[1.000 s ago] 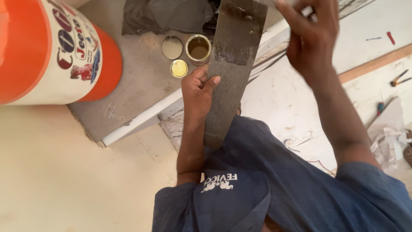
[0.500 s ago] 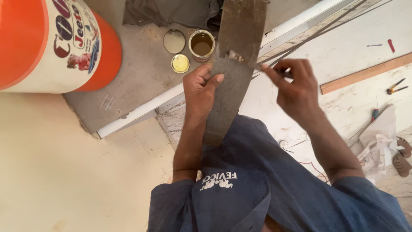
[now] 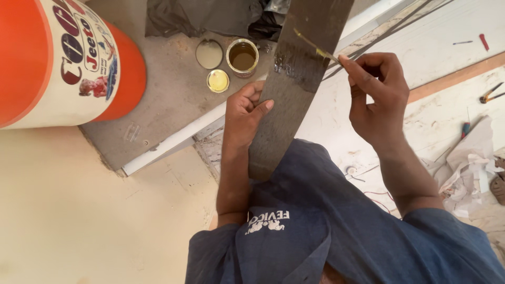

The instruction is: The person applies adhesive to a long grey strip of material by hand using a small applicator tool, dipping it into a can of glue multiple times.

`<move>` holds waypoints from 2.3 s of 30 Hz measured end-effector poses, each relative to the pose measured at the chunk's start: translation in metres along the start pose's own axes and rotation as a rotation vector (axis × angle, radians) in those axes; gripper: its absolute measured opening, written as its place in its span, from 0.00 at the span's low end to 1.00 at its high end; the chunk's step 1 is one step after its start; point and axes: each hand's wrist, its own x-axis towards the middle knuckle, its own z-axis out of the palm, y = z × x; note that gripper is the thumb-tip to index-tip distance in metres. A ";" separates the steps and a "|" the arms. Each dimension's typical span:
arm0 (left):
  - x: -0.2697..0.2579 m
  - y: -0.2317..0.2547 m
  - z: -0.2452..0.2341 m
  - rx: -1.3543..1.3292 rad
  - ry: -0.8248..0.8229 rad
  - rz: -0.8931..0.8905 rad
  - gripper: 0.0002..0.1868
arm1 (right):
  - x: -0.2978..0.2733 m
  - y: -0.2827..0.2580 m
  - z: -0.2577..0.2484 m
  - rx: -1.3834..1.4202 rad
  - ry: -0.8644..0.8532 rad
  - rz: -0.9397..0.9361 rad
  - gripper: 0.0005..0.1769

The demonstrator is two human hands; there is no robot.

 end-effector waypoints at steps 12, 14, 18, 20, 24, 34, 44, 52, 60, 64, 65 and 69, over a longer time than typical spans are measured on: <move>-0.001 -0.012 0.001 0.115 0.031 -0.023 0.19 | -0.011 0.009 0.058 -0.639 -0.294 -0.354 0.22; 0.000 -0.017 -0.001 0.051 -0.010 -0.034 0.18 | -0.011 0.011 0.059 -0.589 -0.295 -0.337 0.22; -0.004 -0.018 -0.005 0.120 -0.014 -0.053 0.13 | 0.009 0.020 0.051 -0.483 -0.107 -0.249 0.24; -0.010 -0.017 -0.011 0.126 -0.058 -0.079 0.13 | 0.010 0.019 0.052 -0.479 -0.168 -0.214 0.22; -0.019 -0.017 -0.012 0.097 -0.029 -0.143 0.15 | -0.010 0.003 0.055 -0.417 -0.226 -0.235 0.27; -0.025 -0.016 -0.005 0.213 0.080 -0.069 0.14 | 0.006 0.007 0.045 -0.536 -0.050 -0.287 0.27; -0.026 -0.014 -0.006 0.083 0.154 0.003 0.14 | -0.043 -0.005 0.049 -0.378 -0.230 -0.250 0.26; -0.031 -0.004 -0.001 0.063 0.129 0.013 0.16 | -0.023 0.017 0.037 -0.559 -0.013 -0.336 0.20; -0.031 -0.009 -0.007 -0.028 0.176 0.004 0.16 | -0.049 0.032 0.033 -0.259 -0.069 -0.273 0.13; -0.033 -0.014 -0.001 0.029 0.123 0.067 0.18 | 0.025 0.064 0.017 -0.423 0.065 -0.405 0.29; -0.035 -0.014 0.000 0.028 0.114 0.072 0.18 | 0.033 0.066 0.019 -0.418 0.011 -0.419 0.30; -0.039 -0.012 0.003 0.044 0.098 0.098 0.17 | 0.031 0.053 0.025 -0.412 -0.130 -0.441 0.32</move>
